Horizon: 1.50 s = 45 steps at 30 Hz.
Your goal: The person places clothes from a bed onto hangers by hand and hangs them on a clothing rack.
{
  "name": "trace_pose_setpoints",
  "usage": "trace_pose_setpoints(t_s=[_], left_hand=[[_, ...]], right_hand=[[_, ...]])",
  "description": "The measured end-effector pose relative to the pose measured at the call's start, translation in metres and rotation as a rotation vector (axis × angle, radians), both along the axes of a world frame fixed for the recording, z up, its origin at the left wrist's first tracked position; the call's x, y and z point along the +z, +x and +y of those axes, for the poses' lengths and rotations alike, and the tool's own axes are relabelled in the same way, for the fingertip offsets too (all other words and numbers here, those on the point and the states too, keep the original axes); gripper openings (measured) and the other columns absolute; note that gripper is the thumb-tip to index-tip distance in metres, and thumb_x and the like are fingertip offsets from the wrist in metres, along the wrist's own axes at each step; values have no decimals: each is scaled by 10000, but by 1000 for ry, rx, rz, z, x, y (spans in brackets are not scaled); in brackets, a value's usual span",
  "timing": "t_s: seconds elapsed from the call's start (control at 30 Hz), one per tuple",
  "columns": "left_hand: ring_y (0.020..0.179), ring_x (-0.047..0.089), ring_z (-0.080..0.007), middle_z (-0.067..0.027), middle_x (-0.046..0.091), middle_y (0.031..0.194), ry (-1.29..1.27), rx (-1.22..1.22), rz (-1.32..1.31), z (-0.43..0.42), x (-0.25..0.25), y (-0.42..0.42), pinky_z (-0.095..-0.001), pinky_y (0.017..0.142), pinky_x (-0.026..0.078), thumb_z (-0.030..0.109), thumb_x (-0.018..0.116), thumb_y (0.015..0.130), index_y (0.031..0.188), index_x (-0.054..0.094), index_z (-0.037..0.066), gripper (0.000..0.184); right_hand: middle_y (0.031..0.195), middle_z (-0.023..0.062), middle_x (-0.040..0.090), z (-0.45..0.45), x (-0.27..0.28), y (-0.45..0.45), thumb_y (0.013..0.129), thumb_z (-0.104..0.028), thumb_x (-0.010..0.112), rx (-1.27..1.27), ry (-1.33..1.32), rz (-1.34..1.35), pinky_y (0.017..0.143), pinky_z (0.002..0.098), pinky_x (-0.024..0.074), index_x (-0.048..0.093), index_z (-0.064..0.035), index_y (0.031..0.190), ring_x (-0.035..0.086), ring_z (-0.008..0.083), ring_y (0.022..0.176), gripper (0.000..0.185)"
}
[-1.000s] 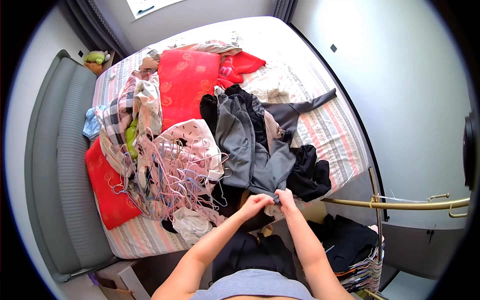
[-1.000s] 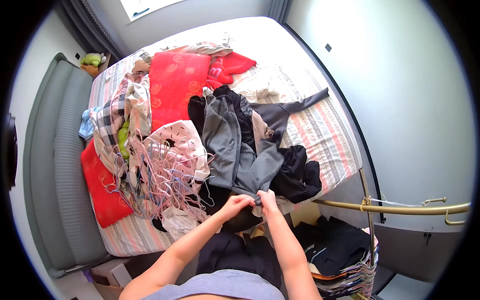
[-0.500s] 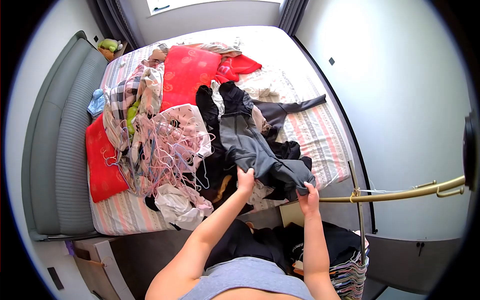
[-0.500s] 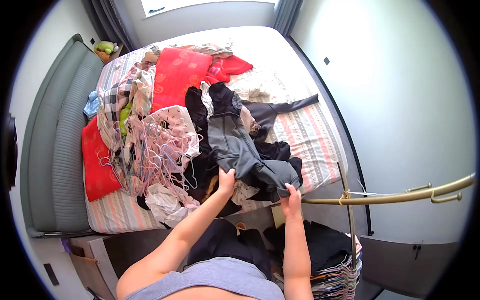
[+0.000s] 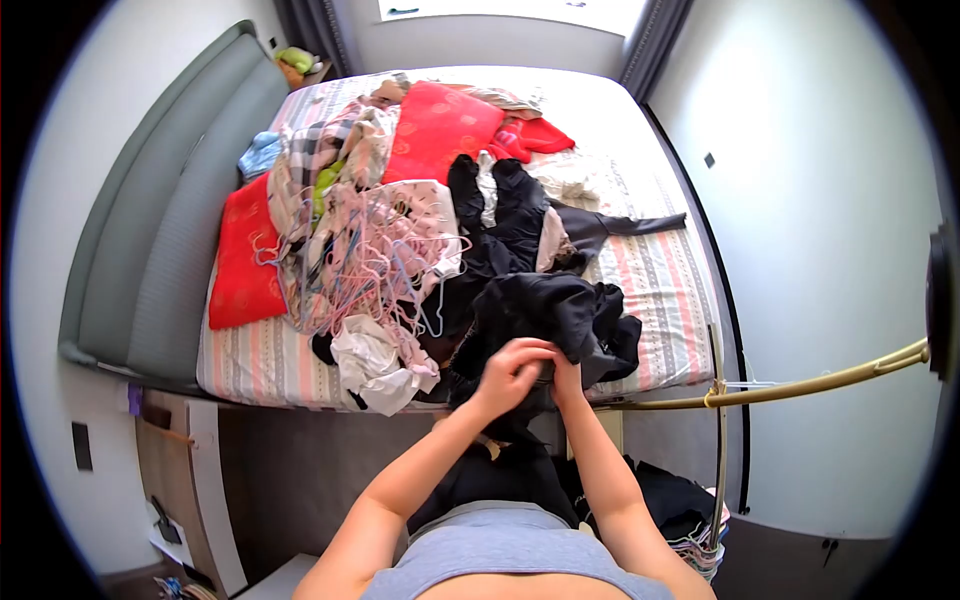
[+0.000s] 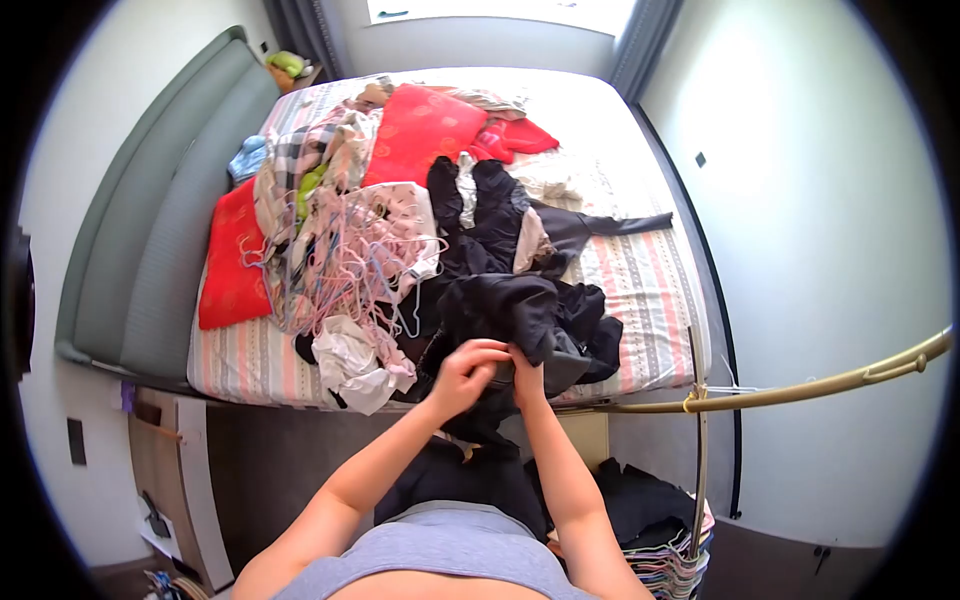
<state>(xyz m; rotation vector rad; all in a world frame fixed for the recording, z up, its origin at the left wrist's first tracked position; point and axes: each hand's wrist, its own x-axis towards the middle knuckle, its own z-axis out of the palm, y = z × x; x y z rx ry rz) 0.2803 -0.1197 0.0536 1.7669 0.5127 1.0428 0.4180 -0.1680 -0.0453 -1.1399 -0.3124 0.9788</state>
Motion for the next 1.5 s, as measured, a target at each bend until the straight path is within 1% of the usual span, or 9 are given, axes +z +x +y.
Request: trace_pose_setpoints(t_s=[0.13, 0.23, 0.4, 0.63, 0.77, 0.9, 0.93, 1.07, 1.5], left_hand=[[930, 532, -292, -140, 571, 964, 110, 642, 240, 28, -50, -100, -336, 849, 415, 17, 541, 694, 1034, 546, 29, 340], [919, 542, -194, -99, 561, 1034, -670, 385, 299, 37, -100, -162, -307, 839, 419, 214, 622, 775, 1222, 417, 12, 531], [726, 558, -106, -17, 611, 790, -1262, 10, 206, 33, -103, -232, -248, 681, 447, 134, 597, 774, 975, 611, 18, 232], [754, 628, -180, -97, 665, 838, -209, 707, 250, 111, -37, -366, -277, 684, 476, 71, 633, 699, 923, 642, 5, 234], [858, 622, -286, -158, 641, 898, 9, 448, 555, 131, -50, -390, -327, 743, 487, 104, 660, 644, 919, 645, 30, 286], [750, 608, -278, -84, 625, 798, 196, 239, 527, 128, -49, -380, -354, 649, 490, 165, 643, 628, 908, 649, 114, 285], [728, 602, -269, -75, 607, 772, 200, 228, 499, 126, -39, -381, -348, 624, 485, 127, 650, 615, 906, 645, 127, 291], [738, 588, -271, -61, 586, 801, 188, 489, 456, 148, -36, -413, -353, 620, 477, 14, 637, 581, 924, 641, 147, 367], [530, 522, -189, -67, 517, 633, 165, 1275, 441, 234, -6, -524, -276, 485, 406, 143, 689, 698, 869, 592, 82, 206]], right_hand=[[1074, 94, 604, 8, 36, -28, 816, -193, 595, 151, -98, 592, 877, 380, 450, 558, -38, 1085, 580, 245, 980, 312], [1079, 85, 609, 15, 42, -58, 839, -207, 562, 423, 14, 775, 916, 394, 425, 560, -50, 1094, 573, 262, 997, 300], [1101, 100, 596, 44, 24, -142, 848, -221, 557, 501, -56, 741, 921, 408, 424, 539, -38, 1124, 572, 268, 1003, 333], [1088, 96, 575, 82, 3, -229, 715, -52, 679, 561, -691, 70, 871, 314, 427, 478, 18, 1167, 555, 237, 999, 500], [1296, 193, 388, 98, -36, -288, 616, -221, 766, 386, -187, -1014, 1002, 389, 293, 217, 8, 1357, 368, 285, 1223, 950], [1303, 142, 398, 131, 12, -341, 576, -249, 741, 543, -65, -1396, 1031, 452, 209, 331, -82, 1322, 288, 363, 1255, 868], [1161, 88, 533, 136, 19, -347, 611, -154, 704, 508, -55, -1596, 923, 407, 360, 489, -116, 1173, 439, 346, 1139, 603], [773, 113, 618, 153, 19, -355, 644, -19, 634, 364, -21, -1187, 640, 290, 474, 594, -31, 902, 625, 254, 734, 261], [835, 19, 612, 252, 49, -380, 700, 0, 657, 312, 94, -634, 736, 225, 441, 597, 4, 944, 553, 93, 794, 251]])
